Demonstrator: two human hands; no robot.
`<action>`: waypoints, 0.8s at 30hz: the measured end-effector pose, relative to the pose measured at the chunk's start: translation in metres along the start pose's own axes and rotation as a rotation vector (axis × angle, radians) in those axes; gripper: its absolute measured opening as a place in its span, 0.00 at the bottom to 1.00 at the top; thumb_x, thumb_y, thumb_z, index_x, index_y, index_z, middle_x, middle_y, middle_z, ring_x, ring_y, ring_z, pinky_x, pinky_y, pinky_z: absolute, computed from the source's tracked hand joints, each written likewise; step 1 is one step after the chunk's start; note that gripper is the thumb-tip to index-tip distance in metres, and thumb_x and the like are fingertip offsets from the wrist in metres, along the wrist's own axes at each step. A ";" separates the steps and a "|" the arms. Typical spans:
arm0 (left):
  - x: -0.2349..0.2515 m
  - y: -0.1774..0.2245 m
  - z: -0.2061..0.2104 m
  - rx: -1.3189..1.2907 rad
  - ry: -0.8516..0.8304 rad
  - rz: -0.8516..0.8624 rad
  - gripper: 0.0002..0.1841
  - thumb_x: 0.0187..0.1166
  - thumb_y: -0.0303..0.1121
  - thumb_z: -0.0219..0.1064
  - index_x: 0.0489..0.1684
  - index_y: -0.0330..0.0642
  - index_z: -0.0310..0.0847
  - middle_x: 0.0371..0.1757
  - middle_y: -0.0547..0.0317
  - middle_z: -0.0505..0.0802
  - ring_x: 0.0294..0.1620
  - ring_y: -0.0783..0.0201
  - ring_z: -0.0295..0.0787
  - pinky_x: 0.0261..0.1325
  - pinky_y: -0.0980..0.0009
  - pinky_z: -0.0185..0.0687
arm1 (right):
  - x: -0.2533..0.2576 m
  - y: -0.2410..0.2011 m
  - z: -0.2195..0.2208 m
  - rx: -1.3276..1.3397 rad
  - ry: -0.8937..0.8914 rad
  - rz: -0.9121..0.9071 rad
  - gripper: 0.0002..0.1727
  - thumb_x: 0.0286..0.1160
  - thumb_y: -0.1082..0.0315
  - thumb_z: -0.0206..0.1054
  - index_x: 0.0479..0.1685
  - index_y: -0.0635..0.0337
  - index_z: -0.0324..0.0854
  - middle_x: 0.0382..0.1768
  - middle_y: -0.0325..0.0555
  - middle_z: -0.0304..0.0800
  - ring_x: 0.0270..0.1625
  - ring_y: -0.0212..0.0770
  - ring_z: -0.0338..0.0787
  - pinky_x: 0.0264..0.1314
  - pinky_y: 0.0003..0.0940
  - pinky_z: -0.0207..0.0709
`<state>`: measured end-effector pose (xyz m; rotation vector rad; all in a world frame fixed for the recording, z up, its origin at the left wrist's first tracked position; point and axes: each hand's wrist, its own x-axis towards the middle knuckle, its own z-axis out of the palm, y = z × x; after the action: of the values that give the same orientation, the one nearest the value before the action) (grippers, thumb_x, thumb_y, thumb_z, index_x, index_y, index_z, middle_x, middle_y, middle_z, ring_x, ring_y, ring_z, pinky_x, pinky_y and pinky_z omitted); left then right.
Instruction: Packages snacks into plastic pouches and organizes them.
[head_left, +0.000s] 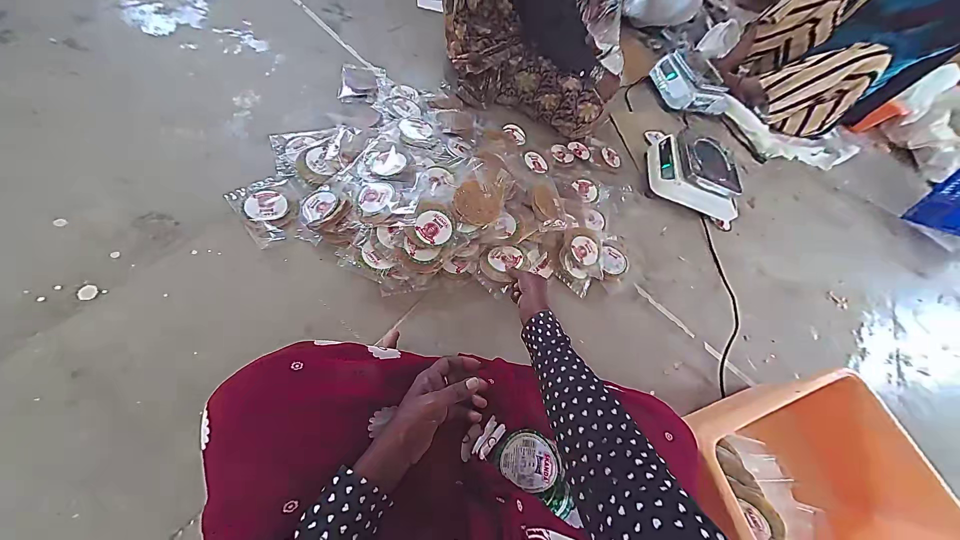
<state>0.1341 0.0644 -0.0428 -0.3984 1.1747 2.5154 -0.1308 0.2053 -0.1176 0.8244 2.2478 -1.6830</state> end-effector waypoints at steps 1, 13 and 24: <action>0.000 0.001 0.000 0.003 0.009 -0.003 0.17 0.86 0.27 0.56 0.70 0.33 0.72 0.54 0.44 0.91 0.46 0.52 0.93 0.49 0.57 0.93 | -0.009 -0.001 -0.010 0.013 -0.057 0.004 0.11 0.70 0.64 0.76 0.36 0.57 0.78 0.18 0.34 0.69 0.14 0.28 0.64 0.15 0.24 0.60; -0.029 -0.026 -0.002 -0.319 -0.517 -0.101 0.28 0.86 0.57 0.54 0.69 0.43 0.79 0.60 0.46 0.92 0.58 0.51 0.93 0.54 0.53 0.93 | -0.193 0.020 -0.153 0.319 -1.199 -0.880 0.19 0.80 0.52 0.68 0.45 0.61 0.90 0.55 0.50 0.93 0.63 0.44 0.90 0.69 0.40 0.84; -0.086 -0.016 0.014 -0.161 0.203 0.080 0.09 0.70 0.26 0.70 0.46 0.41 0.85 0.41 0.52 0.95 0.40 0.62 0.95 0.45 0.63 0.94 | -0.232 0.069 -0.225 -0.675 -0.421 -0.648 0.15 0.67 0.54 0.81 0.42 0.54 0.91 0.33 0.42 0.92 0.36 0.42 0.90 0.43 0.51 0.84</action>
<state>0.2170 0.0689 -0.0121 -0.6747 1.0810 2.7006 0.1328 0.3571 0.0116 -0.4069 2.6136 -0.9749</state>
